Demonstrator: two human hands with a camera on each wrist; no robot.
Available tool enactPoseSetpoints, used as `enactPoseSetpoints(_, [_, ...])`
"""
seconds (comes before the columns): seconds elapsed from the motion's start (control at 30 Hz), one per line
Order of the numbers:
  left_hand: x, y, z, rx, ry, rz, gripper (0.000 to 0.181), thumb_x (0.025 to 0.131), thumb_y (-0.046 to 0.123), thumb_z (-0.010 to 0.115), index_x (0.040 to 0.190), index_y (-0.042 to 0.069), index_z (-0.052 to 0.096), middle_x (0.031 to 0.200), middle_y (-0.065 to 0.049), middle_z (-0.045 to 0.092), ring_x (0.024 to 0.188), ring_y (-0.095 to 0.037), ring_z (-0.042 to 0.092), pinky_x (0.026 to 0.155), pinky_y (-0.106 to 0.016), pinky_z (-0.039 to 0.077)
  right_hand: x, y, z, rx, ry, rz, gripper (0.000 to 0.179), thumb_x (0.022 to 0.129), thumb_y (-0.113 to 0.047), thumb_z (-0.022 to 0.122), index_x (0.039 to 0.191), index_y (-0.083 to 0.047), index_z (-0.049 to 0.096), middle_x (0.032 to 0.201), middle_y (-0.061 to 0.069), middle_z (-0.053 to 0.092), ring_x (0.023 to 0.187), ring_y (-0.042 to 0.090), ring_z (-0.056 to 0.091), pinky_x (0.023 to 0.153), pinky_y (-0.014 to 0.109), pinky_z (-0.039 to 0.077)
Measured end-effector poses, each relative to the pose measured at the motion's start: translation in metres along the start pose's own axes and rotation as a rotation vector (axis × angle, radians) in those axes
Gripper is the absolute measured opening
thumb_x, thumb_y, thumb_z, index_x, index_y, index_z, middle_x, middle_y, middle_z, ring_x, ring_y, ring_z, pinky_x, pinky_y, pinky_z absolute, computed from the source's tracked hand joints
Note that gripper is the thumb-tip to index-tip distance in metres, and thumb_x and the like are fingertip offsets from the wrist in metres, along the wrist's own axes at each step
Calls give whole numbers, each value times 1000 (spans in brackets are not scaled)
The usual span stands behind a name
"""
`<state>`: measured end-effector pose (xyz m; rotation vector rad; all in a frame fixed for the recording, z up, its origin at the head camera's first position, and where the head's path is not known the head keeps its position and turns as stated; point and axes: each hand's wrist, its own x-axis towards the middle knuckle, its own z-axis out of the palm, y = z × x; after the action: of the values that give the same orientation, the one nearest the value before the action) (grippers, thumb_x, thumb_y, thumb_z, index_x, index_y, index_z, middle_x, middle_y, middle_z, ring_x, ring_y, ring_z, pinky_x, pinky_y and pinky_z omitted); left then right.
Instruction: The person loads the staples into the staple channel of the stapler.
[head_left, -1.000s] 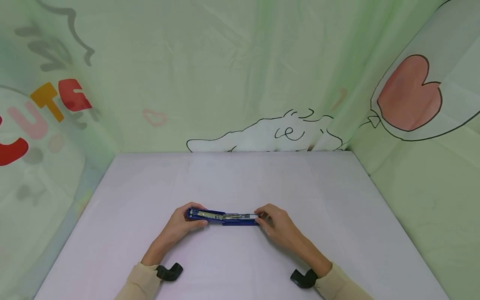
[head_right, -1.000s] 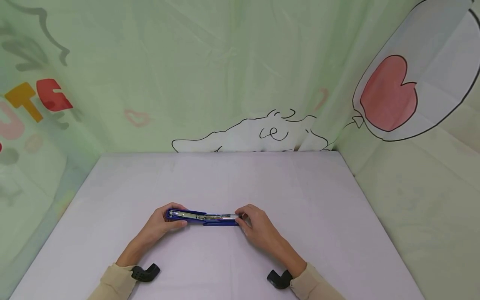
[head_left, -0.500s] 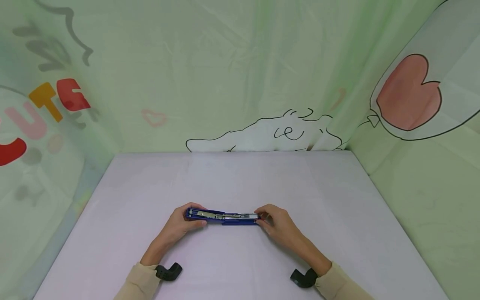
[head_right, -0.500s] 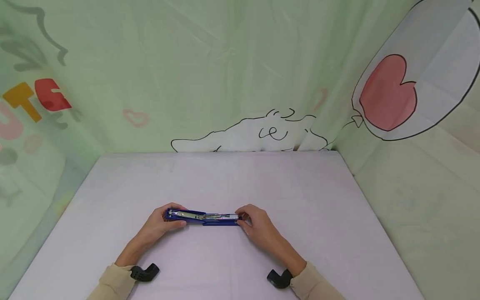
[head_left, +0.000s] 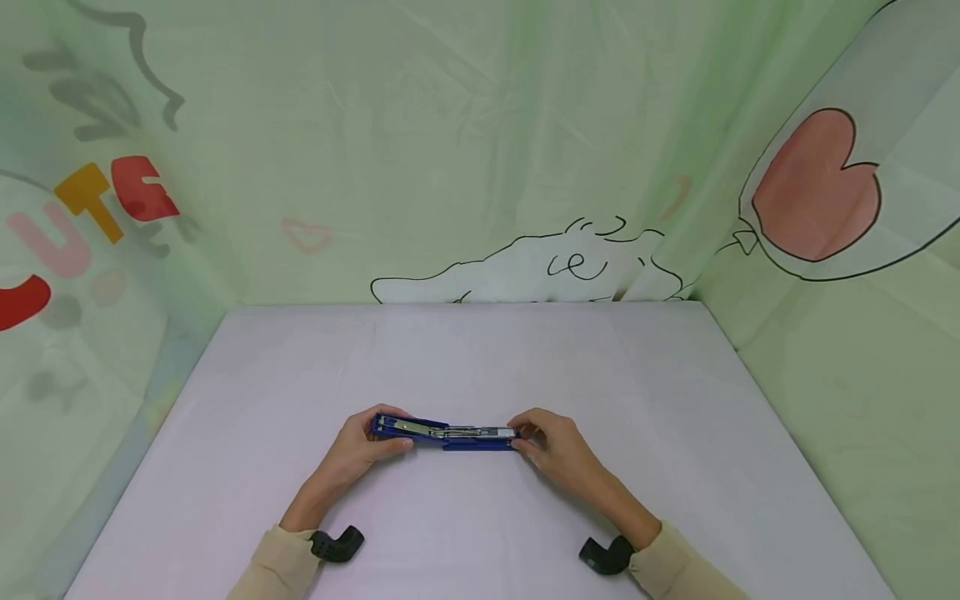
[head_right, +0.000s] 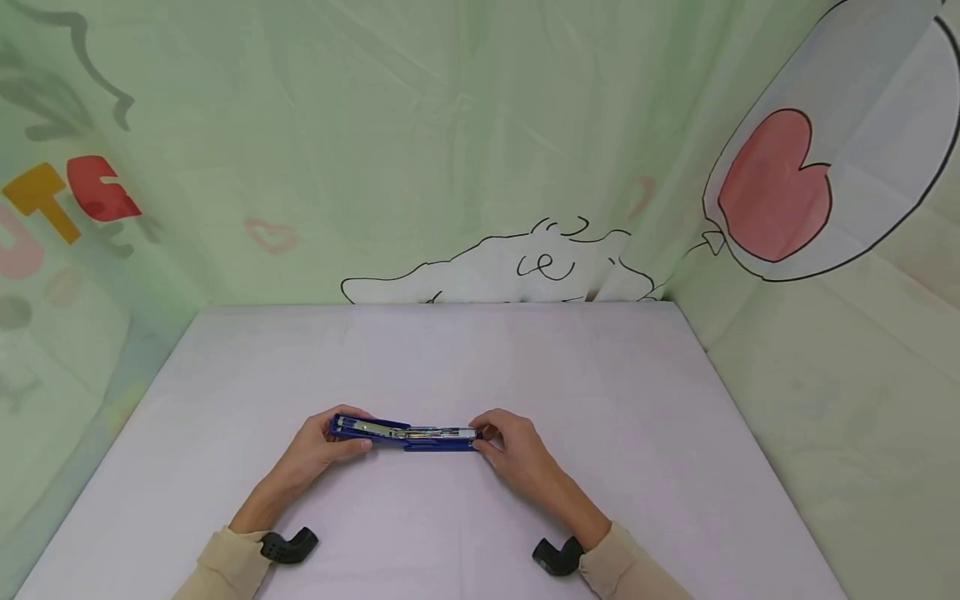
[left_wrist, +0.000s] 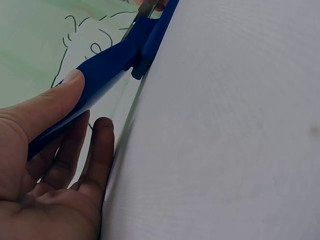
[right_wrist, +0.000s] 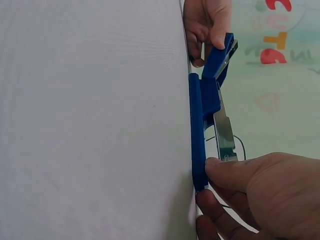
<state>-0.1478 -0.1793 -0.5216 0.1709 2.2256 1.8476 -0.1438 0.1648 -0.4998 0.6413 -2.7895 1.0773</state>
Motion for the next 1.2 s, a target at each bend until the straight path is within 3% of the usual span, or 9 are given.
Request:
enactPoseSetpoints(0.13, [-1, 1, 2, -14, 1, 43, 47, 88, 15, 88, 129, 3, 69, 126, -23, 73, 99, -7, 65, 85, -18, 53, 0, 3, 0, 3, 1, -2, 26, 87, -1, 84, 109, -12, 76, 94, -2, 75, 87, 9, 67, 81, 32, 59])
enactPoseSetpoints(0.3, [-2, 2, 5, -31, 9, 72, 46, 88, 16, 88, 128, 4, 70, 126, -19, 74, 101, -6, 68, 86, -17, 55, 0, 4, 0, 16, -5, 1, 25, 87, -1, 84, 108, -12, 77, 92, -3, 75, 85, 8, 65, 80, 30, 57])
enactPoseSetpoints(0.53, [-4, 7, 9, 12, 23, 102, 42, 89, 20, 86, 127, 8, 72, 125, -13, 76, 106, -5, 72, 91, -16, 56, 1, 4, -1, 11, -13, 6, 25, 87, -2, 84, 108, -13, 76, 91, -5, 74, 85, 7, 64, 80, 28, 57])
enactPoseSetpoints(0.9, [-3, 19, 20, 61, 28, 198, 37, 91, 16, 84, 125, 6, 73, 121, -17, 76, 101, -3, 72, 90, -19, 58, 1, 4, -1, 19, -26, 27, 24, 88, -2, 84, 108, -13, 77, 91, -4, 73, 86, 7, 64, 79, 27, 57])
enactPoseSetpoints(1.07, [-3, 23, 24, 83, 41, 214, 33, 92, 16, 83, 122, 8, 74, 116, -15, 78, 97, -3, 72, 88, -18, 58, 2, 4, -1, 16, -41, 32, 23, 89, -3, 83, 109, -11, 76, 92, -3, 74, 86, 8, 63, 79, 27, 57])
enactPoseSetpoints(1.2, [-3, 25, 26, 79, 32, 222, 33, 92, 15, 83, 123, 7, 73, 119, -15, 77, 103, -3, 72, 93, -18, 58, 4, 4, -2, 10, -48, 23, 22, 88, -3, 84, 108, -11, 77, 91, -4, 74, 85, 7, 62, 79, 26, 56])
